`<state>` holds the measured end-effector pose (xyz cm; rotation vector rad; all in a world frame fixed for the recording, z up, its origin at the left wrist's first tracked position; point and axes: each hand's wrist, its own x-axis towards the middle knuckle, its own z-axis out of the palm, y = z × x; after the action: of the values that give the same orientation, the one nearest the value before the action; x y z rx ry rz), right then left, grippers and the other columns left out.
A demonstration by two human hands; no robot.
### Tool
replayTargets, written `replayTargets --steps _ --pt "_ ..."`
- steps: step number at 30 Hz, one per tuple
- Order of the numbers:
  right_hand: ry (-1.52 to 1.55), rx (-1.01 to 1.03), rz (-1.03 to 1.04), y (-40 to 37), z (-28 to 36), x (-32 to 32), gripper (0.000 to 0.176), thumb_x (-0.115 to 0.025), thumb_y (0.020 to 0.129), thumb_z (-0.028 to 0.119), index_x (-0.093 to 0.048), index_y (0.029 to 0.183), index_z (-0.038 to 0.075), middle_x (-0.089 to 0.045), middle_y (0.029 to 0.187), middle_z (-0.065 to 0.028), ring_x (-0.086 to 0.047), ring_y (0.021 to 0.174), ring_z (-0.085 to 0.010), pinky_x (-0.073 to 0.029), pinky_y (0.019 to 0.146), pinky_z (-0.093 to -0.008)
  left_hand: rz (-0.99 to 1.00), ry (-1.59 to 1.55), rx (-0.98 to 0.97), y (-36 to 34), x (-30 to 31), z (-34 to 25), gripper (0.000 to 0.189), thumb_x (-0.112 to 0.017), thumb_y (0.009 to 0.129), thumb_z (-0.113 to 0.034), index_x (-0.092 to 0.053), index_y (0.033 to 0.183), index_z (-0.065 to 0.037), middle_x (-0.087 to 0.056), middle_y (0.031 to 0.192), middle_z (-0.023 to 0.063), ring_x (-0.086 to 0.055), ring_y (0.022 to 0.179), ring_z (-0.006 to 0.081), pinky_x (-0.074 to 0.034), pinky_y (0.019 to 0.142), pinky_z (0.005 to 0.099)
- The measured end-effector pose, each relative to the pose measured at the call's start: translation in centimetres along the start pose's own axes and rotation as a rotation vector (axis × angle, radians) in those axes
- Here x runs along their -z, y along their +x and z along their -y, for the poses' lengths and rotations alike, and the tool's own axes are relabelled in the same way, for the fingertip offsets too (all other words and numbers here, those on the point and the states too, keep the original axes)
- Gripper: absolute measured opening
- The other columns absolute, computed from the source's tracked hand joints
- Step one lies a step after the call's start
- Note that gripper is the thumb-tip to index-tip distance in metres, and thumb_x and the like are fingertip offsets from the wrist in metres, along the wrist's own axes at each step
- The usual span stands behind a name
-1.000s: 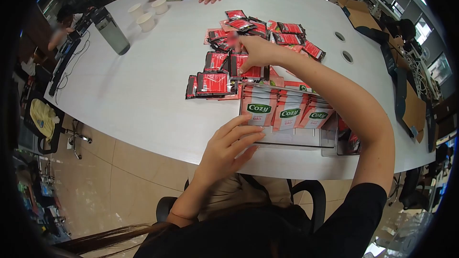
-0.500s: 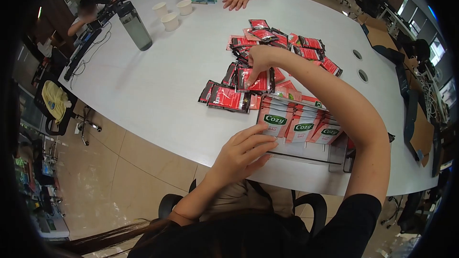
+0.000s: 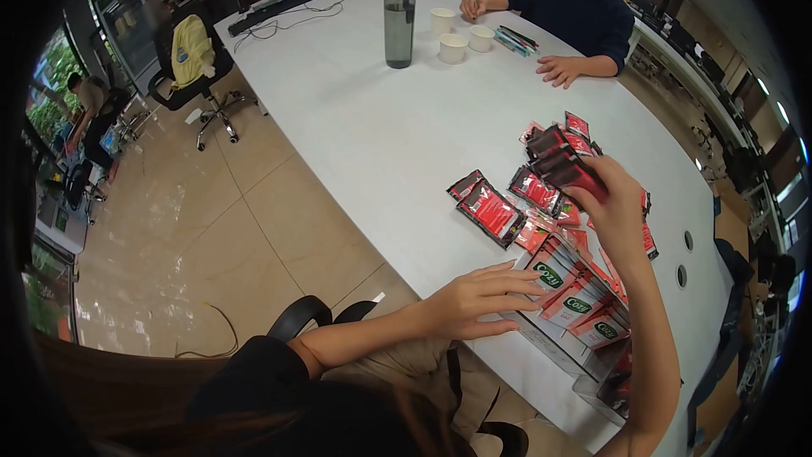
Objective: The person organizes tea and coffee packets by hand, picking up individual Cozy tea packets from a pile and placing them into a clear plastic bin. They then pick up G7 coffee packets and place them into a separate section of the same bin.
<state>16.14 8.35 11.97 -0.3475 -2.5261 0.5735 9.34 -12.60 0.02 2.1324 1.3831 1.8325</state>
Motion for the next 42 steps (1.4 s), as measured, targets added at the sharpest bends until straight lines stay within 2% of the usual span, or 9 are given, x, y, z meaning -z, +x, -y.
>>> replayTargets --steps 5,6,10,14,18,22,27,35,42 --pt "-0.599 0.484 -0.313 -6.7 5.9 3.8 0.038 -0.068 0.071 0.0 -0.065 0.108 0.004 -0.063 0.094 -0.0089 -0.061 0.091 -0.0273 -0.045 0.082 -0.0395 -0.174 -0.939 0.391 -1.1 -0.4 -2.7 0.048 -0.052 0.095 -0.042 -0.055 0.123 -0.003 -0.059 0.119 0.012 -0.058 0.113 0.0273 -0.049 0.093 0.0412" --pt "-0.689 0.579 -0.33 -8.4 6.8 4.4 0.037 -0.067 0.071 0.001 -0.066 0.108 0.005 -0.063 0.096 -0.0085 -0.061 0.093 -0.0265 -0.045 0.083 -0.0408 -0.007 -1.017 0.564 -0.6 0.4 -3.5 0.093 -0.033 0.084 -0.077 -0.042 0.133 0.002 -0.053 0.129 0.0167 -0.056 0.116 0.0275 -0.05 0.092 0.0395" --pt "-0.996 0.792 -0.136 -15.9 10.4 5.5 0.029 -0.069 0.079 0.013 -0.067 0.108 0.016 -0.063 0.1 -0.0061 -0.063 0.097 -0.0252 -0.041 0.092 -0.0446 0.149 -1.802 0.62 -1.1 -0.7 -4.5 0.09 -0.041 0.085 -0.072 -0.021 0.147 -0.01 -0.044 0.137 0.0116 -0.057 0.111 0.0229 -0.057 0.074 0.037" --pt "-1.114 0.935 -0.09 -20.3 11.1 5.5 0.026 -0.063 0.084 0.023 -0.067 0.109 0.02 -0.064 0.101 -0.0038 -0.063 0.098 -0.025 -0.034 0.099 -0.043 0.411 -1.549 0.715 -1.5 -1.7 -5.8 0.091 -0.061 0.085 -0.053 -0.016 0.148 -0.005 -0.043 0.135 0.0118 -0.055 0.109 0.0193 -0.057 0.075 0.0379" --pt "-1.191 0.969 -0.208 -22.3 10.6 6.1 0.028 -0.052 0.087 0.022 -0.07 0.108 0.022 -0.066 0.091 0.0041 -0.063 0.089 -0.0162 -0.034 0.098 -0.0389 0.378 -1.373 0.817 -1.6 -3.6 -7.5 0.074 -0.06 0.093 -0.028 -0.016 0.149 -0.01 -0.053 0.115 0.0055 -0.056 0.092 0.0121 -0.058 0.063 0.0311" --pt "-1.233 0.666 -0.126 -25.7 12.1 7.8 0.028 -0.053 0.086 0.023 -0.071 0.107 0.017 -0.07 0.107 0.0007 -0.062 0.1 -0.0142 -0.034 0.098 -0.034 0.357 -1.262 0.851 -1.1 -4.8 -8.5 0.064 -0.058 0.091 -0.009 -0.022 0.144 0.0 -0.056 0.122 0.0152 -0.063 0.099 0.0218 -0.057 0.073 0.0318" --pt "-1.119 0.256 -0.325 -30.3 11.2 8.8 0.024 -0.054 0.087 0.018 -0.069 0.105 0.014 -0.068 0.112 -0.0035 -0.061 0.106 -0.0178 -0.037 0.093 -0.029 0.344 -1.367 0.765 0.0 -7.6 -8.2 0.048 -0.049 0.094 -0.012 -0.028 0.134 0.003 -0.056 0.118 0.0249 -0.068 0.089 0.0362 -0.059 0.066 0.0358" --pt "-0.016 -0.4 -1.133 -33.8 5.1 10.1 0.028 -0.059 0.088 -0.002 -0.056 0.116 -0.002 -0.065 0.107 -0.0091 -0.061 0.098 -0.0164 -0.048 0.084 -0.0295 0.241 -1.088 0.62 0.1 -12.5 -5.2 0.04 -0.052 0.092 -0.012 -0.038 0.124 0.005 -0.063 0.103 0.0207 -0.069 0.075 0.0281 -0.057 0.066 0.0329" --pt "0.499 -0.457 -1.252 -33.5 2.3 10.1 0.026 -0.057 0.092 0.001 -0.051 0.116 -0.005 -0.06 0.113 -0.0116 -0.058 0.1 -0.0114 -0.047 0.087 -0.0259 0.209 -1.063 0.654 -0.1 -12.6 -5.3 0.033 -0.053 0.09 -0.009 -0.043 0.116 0.007 -0.063 0.1 0.0204 -0.069 0.074 0.0276 -0.058 0.068 0.0355"
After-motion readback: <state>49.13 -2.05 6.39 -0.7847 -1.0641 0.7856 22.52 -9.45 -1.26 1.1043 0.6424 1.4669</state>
